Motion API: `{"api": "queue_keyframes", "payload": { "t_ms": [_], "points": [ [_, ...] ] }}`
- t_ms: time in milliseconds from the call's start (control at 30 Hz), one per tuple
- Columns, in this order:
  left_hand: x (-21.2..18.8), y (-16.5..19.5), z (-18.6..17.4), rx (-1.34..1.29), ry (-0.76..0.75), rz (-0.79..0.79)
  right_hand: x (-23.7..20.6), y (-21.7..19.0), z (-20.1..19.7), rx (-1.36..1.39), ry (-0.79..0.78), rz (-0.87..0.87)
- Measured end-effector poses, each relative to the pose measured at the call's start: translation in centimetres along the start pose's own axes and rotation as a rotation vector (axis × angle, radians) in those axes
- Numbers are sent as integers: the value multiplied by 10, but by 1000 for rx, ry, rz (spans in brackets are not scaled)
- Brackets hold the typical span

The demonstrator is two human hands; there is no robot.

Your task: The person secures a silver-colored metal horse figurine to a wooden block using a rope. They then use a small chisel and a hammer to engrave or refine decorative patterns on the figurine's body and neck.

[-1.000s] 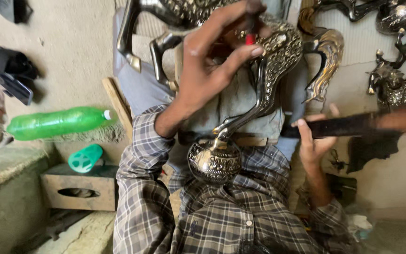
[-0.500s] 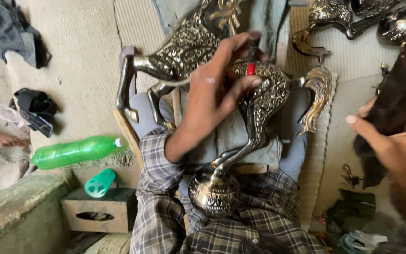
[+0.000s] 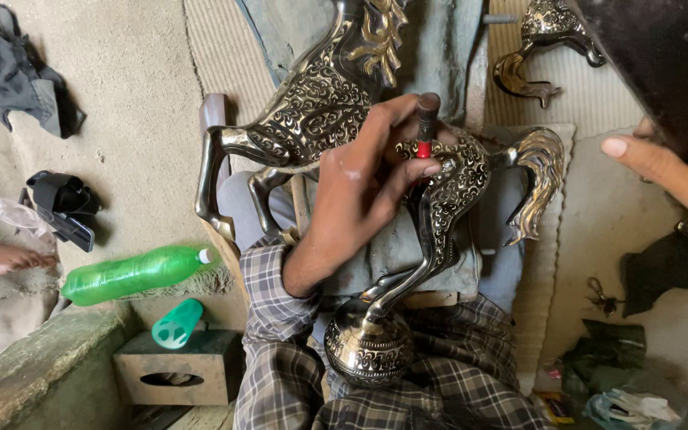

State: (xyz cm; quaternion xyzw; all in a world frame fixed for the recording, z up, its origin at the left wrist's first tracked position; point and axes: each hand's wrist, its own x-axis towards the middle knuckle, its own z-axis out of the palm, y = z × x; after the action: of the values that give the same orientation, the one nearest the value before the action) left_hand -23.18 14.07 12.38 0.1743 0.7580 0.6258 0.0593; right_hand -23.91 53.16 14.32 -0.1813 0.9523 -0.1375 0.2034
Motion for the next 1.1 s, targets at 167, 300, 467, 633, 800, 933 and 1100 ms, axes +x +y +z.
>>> {"api": "queue_keyframes", "payload": {
  "t_ms": [167,300,467,633,800,933,1100],
  "points": [
    [-1,0,-2,-62,-22,41,8,-1,-15,-72,-23,-174],
    [-1,-2,-3,-50,-41,42,17,-3,-29,-151,-14,-381],
    [0,-6,-2,-6,-36,77,25,-12,-40,-229,66,-672],
    [-3,-10,-5,-13,-44,127,19,-28,-41,-174,-113,-135],
    [1,-11,-5,10,-63,128,21,-41,-43,-428,-349,103],
    [4,-5,-2,-25,-80,-70,22,-46,-45,-326,-230,34],
    [3,-1,-5,-20,-95,-121,16,-37,-40,-284,-191,-13]
  ]
}}
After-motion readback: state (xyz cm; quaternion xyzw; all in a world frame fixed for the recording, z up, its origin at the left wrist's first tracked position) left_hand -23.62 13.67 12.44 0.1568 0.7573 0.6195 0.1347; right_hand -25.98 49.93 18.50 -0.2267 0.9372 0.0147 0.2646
